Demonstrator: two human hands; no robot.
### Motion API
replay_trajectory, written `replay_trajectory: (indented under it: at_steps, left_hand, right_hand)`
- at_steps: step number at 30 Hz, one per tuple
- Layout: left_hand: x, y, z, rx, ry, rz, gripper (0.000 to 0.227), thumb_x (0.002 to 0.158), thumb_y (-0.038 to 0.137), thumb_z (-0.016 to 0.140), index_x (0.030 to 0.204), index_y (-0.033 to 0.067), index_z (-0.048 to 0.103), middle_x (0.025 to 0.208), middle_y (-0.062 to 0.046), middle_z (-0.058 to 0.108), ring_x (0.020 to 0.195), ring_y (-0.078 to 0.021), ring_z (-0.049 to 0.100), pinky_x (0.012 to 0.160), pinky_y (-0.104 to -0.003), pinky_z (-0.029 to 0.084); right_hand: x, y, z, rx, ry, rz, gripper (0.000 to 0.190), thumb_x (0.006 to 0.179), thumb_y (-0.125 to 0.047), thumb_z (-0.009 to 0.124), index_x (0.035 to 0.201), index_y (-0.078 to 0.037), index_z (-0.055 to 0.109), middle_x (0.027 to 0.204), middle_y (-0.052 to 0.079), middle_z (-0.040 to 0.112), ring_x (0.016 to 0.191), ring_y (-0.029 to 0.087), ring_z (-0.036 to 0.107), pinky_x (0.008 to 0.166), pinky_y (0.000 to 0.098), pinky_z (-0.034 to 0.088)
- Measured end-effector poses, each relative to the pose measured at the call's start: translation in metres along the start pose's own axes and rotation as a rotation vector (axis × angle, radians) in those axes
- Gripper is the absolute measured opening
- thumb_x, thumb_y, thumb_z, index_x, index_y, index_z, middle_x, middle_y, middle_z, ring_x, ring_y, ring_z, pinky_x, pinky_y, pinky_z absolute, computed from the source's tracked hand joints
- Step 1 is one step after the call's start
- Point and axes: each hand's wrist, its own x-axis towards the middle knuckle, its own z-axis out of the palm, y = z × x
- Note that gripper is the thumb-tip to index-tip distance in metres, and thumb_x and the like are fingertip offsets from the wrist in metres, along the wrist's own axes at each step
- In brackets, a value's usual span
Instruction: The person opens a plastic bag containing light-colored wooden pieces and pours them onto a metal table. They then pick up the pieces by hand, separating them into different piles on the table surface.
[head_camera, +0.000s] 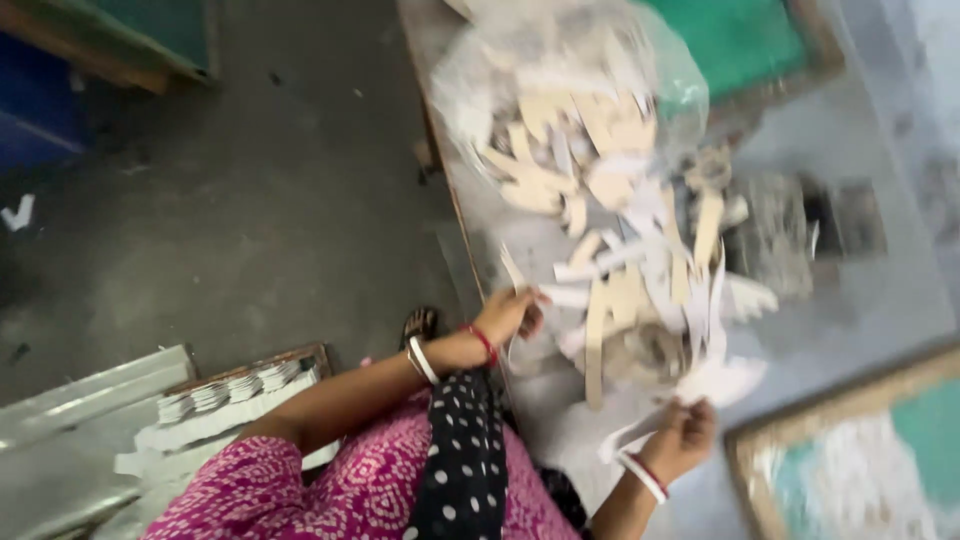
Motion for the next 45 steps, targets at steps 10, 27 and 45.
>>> replay_trajectory:
  at_steps: [10, 27, 45]
  left_hand:
    - [-0.019, 0.023, 0.022, 0.164, -0.022, 0.087, 0.031, 0.101, 0.034, 0.059, 0.104, 0.0054, 0.070, 0.070, 0.000, 0.063, 0.046, -0.0054, 0.045, 0.040, -0.023, 0.033]
    - [-0.009, 0.010, 0.010, 0.168, -0.172, 0.048, 0.037, 0.102, 0.034, 0.058, 0.117, 0.0005, 0.065, 0.092, -0.009, 0.074, 0.075, -0.0164, 0.073, 0.067, -0.031, 0.062]
    - [-0.021, 0.017, 0.006, 0.141, 0.028, 0.076, 0.062, 0.101, 0.053, 0.055, 0.068, 0.0016, 0.059, 0.076, -0.013, 0.075, 0.063, -0.0180, 0.070, 0.059, -0.031, 0.057]
  right_hand:
    - [-0.087, 0.032, -0.097, -1.678, -0.017, -0.026, 0.066, 0.079, -0.019, 0.069, 0.144, -0.009, 0.060, 0.149, 0.032, 0.049, 0.122, 0.049, 0.052, 0.085, 0.0558, 0.050]
    - [-0.005, -0.052, 0.125, -0.695, -0.209, -0.259, 0.022, 0.090, -0.006, 0.071, 0.113, -0.007, 0.073, 0.094, 0.015, 0.068, 0.086, 0.030, 0.067, 0.076, 0.0411, 0.054]
    - [-0.057, 0.028, 0.073, -0.988, -0.346, -0.210, 0.018, 0.091, -0.014, 0.071, 0.108, -0.008, 0.072, 0.099, 0.016, 0.070, 0.093, 0.039, 0.067, 0.080, 0.0490, 0.054]
